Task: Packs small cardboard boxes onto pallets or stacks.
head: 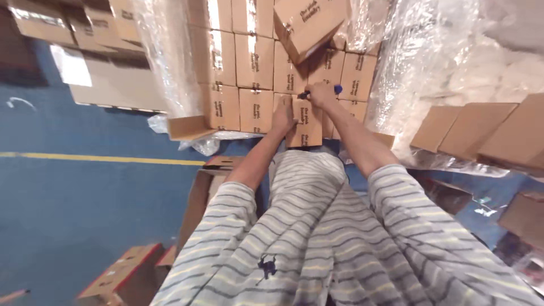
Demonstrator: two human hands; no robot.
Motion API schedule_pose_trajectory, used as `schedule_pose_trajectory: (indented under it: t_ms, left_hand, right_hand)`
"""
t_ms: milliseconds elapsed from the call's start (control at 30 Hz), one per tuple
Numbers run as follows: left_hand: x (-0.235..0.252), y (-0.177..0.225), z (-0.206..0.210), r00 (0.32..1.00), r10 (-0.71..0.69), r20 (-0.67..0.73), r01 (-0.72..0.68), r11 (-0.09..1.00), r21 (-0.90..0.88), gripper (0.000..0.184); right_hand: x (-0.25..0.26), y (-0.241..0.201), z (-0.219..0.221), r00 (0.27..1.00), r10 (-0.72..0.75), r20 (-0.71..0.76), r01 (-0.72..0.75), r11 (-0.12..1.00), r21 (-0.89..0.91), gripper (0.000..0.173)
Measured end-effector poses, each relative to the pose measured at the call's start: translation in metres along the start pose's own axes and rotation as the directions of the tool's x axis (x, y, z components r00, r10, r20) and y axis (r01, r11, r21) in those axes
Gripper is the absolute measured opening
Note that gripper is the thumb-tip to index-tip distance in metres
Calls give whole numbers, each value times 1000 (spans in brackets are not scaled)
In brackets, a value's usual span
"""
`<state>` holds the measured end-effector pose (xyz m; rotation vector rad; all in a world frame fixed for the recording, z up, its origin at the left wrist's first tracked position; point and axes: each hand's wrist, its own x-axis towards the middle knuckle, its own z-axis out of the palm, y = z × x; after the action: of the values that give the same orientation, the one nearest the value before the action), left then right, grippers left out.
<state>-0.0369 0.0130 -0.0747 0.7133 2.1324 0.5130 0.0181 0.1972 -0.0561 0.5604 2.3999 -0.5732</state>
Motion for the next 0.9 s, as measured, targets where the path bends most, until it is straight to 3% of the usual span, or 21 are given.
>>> schedule_pose_trajectory:
  t_ms: [133,233,433,533,633,733,900]
  left_hand:
    - [2,-8,3,998,-41,52,44,998,-43,90]
    - [-3,-4,6,996,-73,52,76,995,-67,82]
    - [-7,2,7,985,-125,119,126,992,-1,86]
    - [-4,2,9,983,-136,122,137,991,-3,92]
    - [4,2,10,977,-133,168,129,991,34,109]
    - [10,6,7,971,-134,199,122,990,70,108]
    - [13,8,8,967,-149,207,117,980,159,105]
  right_hand:
    - [25,6,-20,956,-221,195,245,964,-107,29]
    - [34,1,-22,910,-303,282,351,926,-137,29]
    - [22,14,-35,868,-322,377,441,849,-290,23]
    - [-5,47,-49,941,-196,276,282,905,-318,19]
    - [-45,42,-45,997,-29,65,37,992,-123,32]
    - [-66,14,-11,984,86,156,-116,973,200,38]
    - [-75,-17,24,967,213,142,-246,926,287,37]
